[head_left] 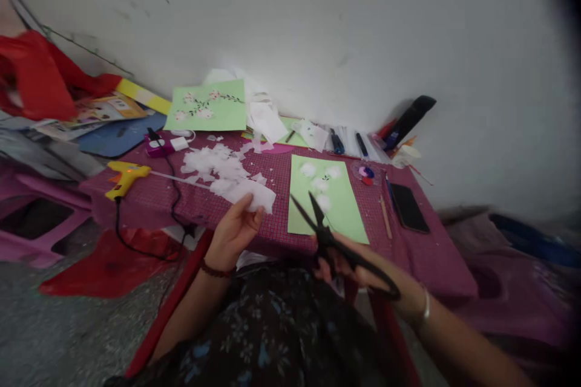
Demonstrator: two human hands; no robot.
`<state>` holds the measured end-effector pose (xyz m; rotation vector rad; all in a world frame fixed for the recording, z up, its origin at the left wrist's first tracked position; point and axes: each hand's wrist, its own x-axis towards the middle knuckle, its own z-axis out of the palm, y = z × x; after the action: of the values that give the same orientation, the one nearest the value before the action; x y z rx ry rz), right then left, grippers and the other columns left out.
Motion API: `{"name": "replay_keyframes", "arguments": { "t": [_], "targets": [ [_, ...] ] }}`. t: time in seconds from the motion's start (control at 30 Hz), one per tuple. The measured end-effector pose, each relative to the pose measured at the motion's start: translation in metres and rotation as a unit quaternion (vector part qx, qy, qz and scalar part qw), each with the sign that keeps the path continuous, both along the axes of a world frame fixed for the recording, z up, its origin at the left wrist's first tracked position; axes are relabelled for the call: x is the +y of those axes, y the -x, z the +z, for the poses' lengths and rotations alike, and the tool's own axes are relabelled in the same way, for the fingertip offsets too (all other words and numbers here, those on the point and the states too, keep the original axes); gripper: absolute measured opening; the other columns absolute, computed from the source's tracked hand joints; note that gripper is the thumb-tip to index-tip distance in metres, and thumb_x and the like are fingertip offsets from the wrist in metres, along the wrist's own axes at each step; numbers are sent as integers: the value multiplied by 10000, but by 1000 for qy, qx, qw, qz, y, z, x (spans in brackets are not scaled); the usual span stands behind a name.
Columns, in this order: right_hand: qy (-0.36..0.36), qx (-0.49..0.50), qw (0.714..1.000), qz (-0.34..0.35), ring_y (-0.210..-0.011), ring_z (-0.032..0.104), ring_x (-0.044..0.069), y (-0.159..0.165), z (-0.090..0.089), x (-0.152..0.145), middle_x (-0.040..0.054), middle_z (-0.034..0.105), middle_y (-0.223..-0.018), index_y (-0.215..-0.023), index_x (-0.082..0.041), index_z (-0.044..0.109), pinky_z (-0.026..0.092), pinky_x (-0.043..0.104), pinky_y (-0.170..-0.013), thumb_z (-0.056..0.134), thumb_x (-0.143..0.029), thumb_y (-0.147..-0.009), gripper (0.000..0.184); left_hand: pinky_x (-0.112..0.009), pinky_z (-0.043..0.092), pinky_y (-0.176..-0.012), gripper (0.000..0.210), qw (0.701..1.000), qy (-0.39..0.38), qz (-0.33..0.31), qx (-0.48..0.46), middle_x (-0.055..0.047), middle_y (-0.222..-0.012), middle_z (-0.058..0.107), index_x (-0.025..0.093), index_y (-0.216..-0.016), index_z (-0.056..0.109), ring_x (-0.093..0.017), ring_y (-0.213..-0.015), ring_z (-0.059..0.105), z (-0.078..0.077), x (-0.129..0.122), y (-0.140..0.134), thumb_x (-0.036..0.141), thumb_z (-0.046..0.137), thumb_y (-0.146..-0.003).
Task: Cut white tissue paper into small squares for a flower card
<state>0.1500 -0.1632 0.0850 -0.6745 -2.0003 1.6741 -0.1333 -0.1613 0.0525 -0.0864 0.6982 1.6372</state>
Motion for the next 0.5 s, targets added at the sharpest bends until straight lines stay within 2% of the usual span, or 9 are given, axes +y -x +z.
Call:
{"name": "replay_keyframes", "arguments": {
  "t": [0.1, 0.2, 0.33, 0.5],
  "targets": [
    [161, 57, 983, 71, -854, 615, 230, -1, -19, -9, 75, 628, -957, -1414, -272, 533, 508, 430, -833, 610, -655, -871, 669, -165, 585, -503, 171, 1000, 8, -9, 1, 0, -766, 763, 159, -899, 662, -116, -610, 726, 8, 4, -9, 22, 560, -914],
    [229, 110, 965, 68, -818, 573, 201, 1, -30, -3, 48, 589, -925, -1366, -279, 568, 495, 413, -840, 659, -630, -845, 635, -187, 592, -479, 185, 1000, 2, -15, 9, -14, -767, 764, 150, -880, 660, -130, -599, 726, 14, 4, -15, 45, 521, -944],
    [253, 119, 957, 81, -818, 572, 191, 2, -39, 2, 46, 590, -926, -1347, -257, 572, 493, 385, -821, 684, -622, -831, 642, -184, 597, -485, 150, 999, -4, -13, 40, 1, -738, 755, 146, -857, 659, -122, -575, 715, 16, 0, -17, 28, 576, -900],
    [249, 113, 959, 69, -781, 576, 174, 2, -41, 0, 34, 579, -889, -1323, -233, 582, 499, 355, -780, 696, -639, -811, 664, -192, 601, -496, 108, 995, -33, -18, 89, 14, -695, 745, 144, -803, 666, -118, -560, 699, 10, -3, -16, 39, 690, -801]
  ]
}}
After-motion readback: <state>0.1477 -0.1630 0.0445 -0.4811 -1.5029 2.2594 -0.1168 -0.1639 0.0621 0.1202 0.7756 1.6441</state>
